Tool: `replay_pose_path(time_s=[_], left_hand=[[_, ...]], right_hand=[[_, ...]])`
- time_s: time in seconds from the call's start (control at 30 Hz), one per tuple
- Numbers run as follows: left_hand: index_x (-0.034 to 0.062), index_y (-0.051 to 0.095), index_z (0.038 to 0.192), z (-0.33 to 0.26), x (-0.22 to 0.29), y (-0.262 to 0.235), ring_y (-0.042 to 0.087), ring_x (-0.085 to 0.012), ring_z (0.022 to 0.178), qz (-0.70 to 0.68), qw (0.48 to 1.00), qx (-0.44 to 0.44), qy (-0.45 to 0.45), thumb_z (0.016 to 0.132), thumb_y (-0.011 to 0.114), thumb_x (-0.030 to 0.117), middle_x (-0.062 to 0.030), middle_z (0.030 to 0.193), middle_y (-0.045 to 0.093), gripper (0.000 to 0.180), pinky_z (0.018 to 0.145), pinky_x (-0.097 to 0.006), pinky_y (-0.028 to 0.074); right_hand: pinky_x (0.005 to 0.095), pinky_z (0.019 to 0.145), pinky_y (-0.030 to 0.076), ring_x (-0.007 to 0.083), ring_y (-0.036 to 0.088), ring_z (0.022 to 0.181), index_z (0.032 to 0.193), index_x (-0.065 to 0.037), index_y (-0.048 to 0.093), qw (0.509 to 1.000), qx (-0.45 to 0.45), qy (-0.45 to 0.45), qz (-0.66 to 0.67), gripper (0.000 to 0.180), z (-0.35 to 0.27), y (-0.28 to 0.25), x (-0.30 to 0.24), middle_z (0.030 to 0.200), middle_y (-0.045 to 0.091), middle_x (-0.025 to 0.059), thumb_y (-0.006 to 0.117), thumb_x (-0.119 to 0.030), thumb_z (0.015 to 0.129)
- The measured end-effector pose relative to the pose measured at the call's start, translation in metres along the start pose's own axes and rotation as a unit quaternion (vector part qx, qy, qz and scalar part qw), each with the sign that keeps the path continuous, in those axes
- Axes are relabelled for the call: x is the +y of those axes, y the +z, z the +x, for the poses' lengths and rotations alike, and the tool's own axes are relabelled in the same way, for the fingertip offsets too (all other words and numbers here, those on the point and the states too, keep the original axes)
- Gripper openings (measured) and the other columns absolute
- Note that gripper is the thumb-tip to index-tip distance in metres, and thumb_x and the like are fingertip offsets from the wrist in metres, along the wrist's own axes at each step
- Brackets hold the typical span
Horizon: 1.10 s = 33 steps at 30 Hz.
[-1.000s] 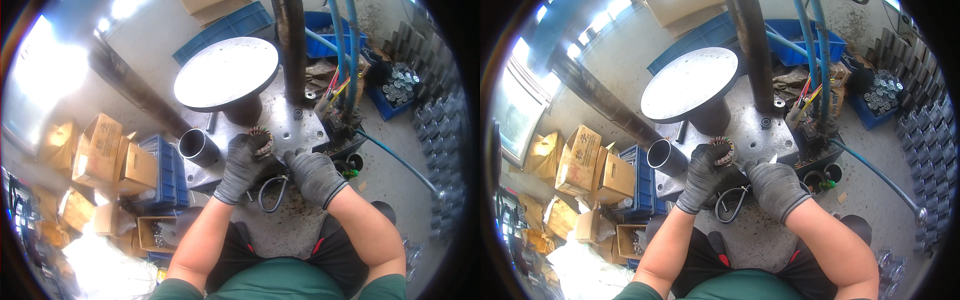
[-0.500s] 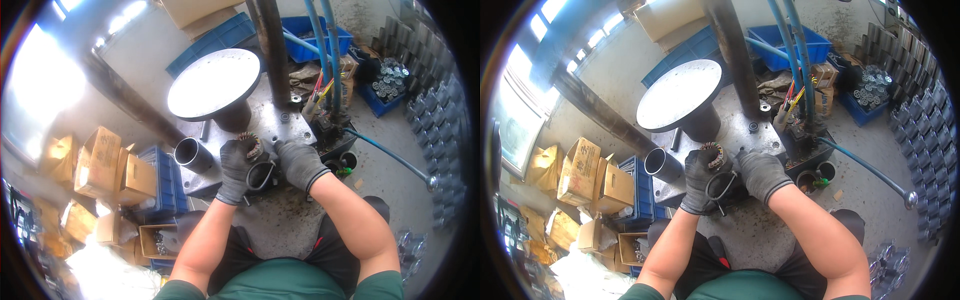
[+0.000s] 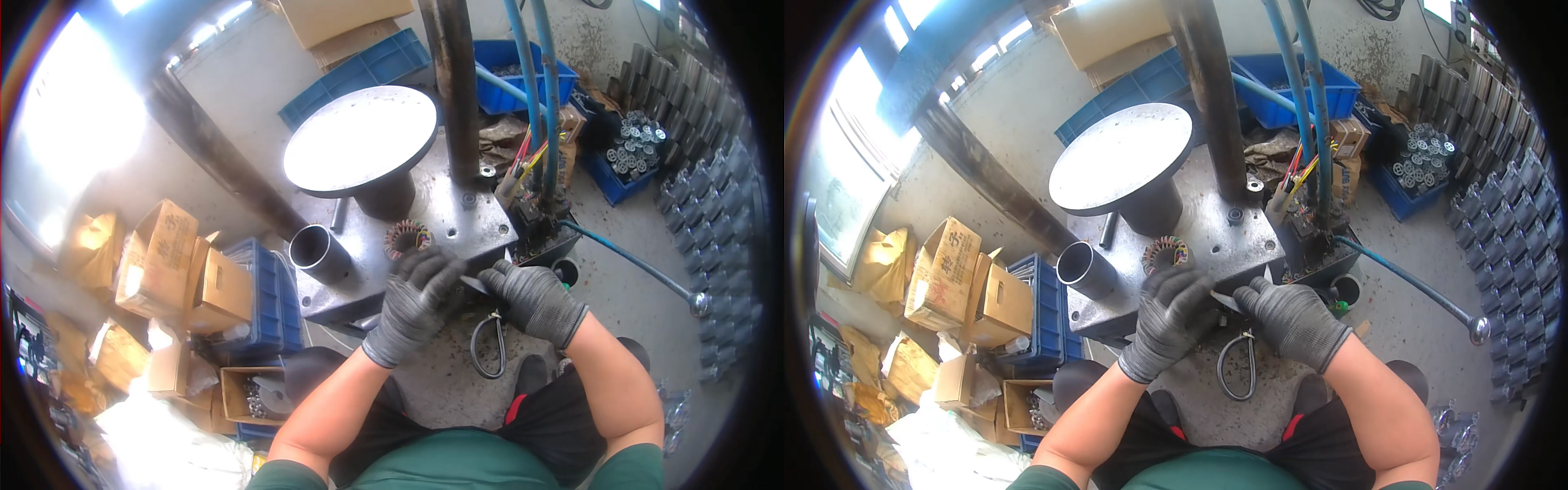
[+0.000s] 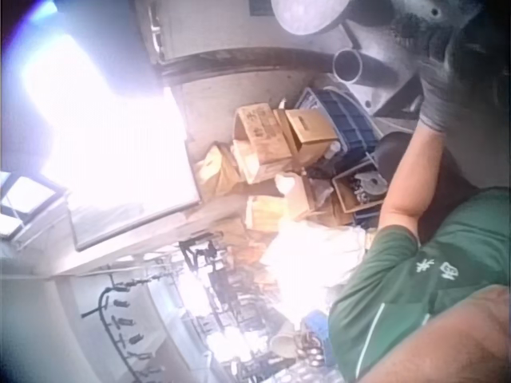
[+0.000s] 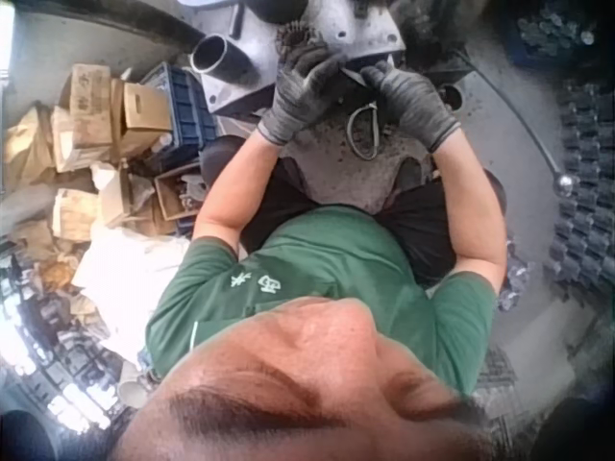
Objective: Assembling an electric motor stator into a housing using a mechanical press.
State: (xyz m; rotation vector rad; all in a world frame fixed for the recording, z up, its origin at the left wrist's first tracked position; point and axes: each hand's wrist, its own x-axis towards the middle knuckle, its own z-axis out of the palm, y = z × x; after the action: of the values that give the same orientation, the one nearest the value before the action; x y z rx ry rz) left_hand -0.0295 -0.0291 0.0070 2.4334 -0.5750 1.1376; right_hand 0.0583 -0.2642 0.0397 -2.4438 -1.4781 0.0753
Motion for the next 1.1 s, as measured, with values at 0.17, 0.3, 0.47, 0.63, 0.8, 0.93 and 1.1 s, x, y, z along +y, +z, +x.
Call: replay_pose_path(time_s=[0.17, 0.3, 0.47, 0.63, 0.8, 0.93, 1.1], left_hand=[[0.0087, 0.071, 0.125, -0.005, 0.013, 0.003, 0.073, -0.0313, 0.096, -0.117, 0.992, -0.045, 0.032, 0.071, 0.091, 0.01, -0.0086, 0.104, 0.071, 0.058, 0.081, -0.044, 0.06], [0.0089, 0.071, 0.123, -0.009, 0.014, -0.002, 0.07, -0.0305, 0.087, -0.15, 0.983, -0.1, 0.029, 0.073, 0.092, 0.013, -0.0077, 0.093, 0.069, 0.054, 0.077, -0.045, 0.056], [0.0088, 0.07, 0.12, -0.009, 0.015, -0.004, 0.068, -0.0306, 0.083, -0.185, 0.977, -0.104, 0.018, 0.076, 0.092, 0.016, -0.0073, 0.09, 0.068, 0.05, 0.074, -0.046, 0.054], [0.0099, 0.07, 0.12, -0.011, 0.013, 0.001, 0.067, -0.0317, 0.081, -0.197, 0.976, -0.09, 0.005, 0.077, 0.093, 0.018, -0.008, 0.089, 0.067, 0.05, 0.073, -0.046, 0.053], [0.011, 0.071, 0.118, -0.009, 0.01, -0.002, 0.067, -0.0331, 0.079, -0.207, 0.975, -0.08, -0.019, 0.078, 0.093, 0.019, -0.0098, 0.088, 0.067, 0.046, 0.07, -0.046, 0.054], [0.0085, 0.076, 0.111, -0.015, 0.004, -0.009, 0.071, -0.03, 0.08, -0.197, 0.971, -0.099, -0.091, 0.083, 0.09, 0.016, -0.0112, 0.088, 0.071, 0.032, 0.071, -0.043, 0.056], [0.0042, 0.072, 0.123, -0.035, 0.007, -0.014, 0.067, -0.0089, 0.08, -0.352, 0.885, -0.03, -0.303, 0.1, 0.08, 0.014, -0.0049, 0.095, 0.075, 0.026, 0.074, -0.028, 0.056]], right_hand=[[0.0493, 0.078, 0.062, 0.0388, 0.074, 0.094, 0.142, -0.01, 0.06, 0.994, -0.068, -0.053, 0.067, 0.053, -0.011, 0.001, 0.002, 0.111, 0.069, 0.0163, 0.067, -0.008, 0.09], [0.0478, 0.084, 0.061, 0.0396, 0.074, 0.098, 0.139, -0.009, 0.063, 0.967, -0.141, -0.09, 0.192, 0.048, -0.019, -0.001, 0.014, 0.115, 0.071, 0.0175, 0.067, -0.008, 0.092], [0.0443, 0.085, 0.06, 0.0385, 0.075, 0.097, 0.135, -0.008, 0.067, 0.939, -0.163, -0.096, 0.286, 0.038, -0.033, -0.007, 0.023, 0.111, 0.074, 0.019, 0.068, -0.01, 0.097], [0.0411, 0.083, 0.06, 0.0295, 0.075, 0.094, 0.143, -0.006, 0.064, 0.866, -0.254, 0.003, 0.431, 0.04, -0.031, -0.012, 0.031, 0.109, 0.077, 0.0153, 0.067, -0.013, 0.103], [0.0383, 0.084, 0.059, 0.0248, 0.074, 0.091, 0.144, -0.005, 0.064, 0.886, -0.168, -0.098, 0.422, 0.042, -0.028, -0.013, 0.04, 0.109, 0.078, 0.0118, 0.069, -0.011, 0.104], [0.0348, 0.085, 0.058, 0.0212, 0.072, 0.089, 0.143, -0.006, 0.067, 0.924, -0.161, -0.129, 0.321, 0.042, -0.015, -0.025, 0.052, 0.11, 0.079, 0.0113, 0.071, -0.006, 0.101], [0.0293, 0.081, 0.057, 0.0121, 0.068, 0.084, 0.139, -0.002, 0.068, 0.949, -0.093, 0.021, 0.301, 0.039, -0.002, -0.038, 0.06, 0.105, 0.075, 0.0035, 0.071, -0.002, 0.1]])
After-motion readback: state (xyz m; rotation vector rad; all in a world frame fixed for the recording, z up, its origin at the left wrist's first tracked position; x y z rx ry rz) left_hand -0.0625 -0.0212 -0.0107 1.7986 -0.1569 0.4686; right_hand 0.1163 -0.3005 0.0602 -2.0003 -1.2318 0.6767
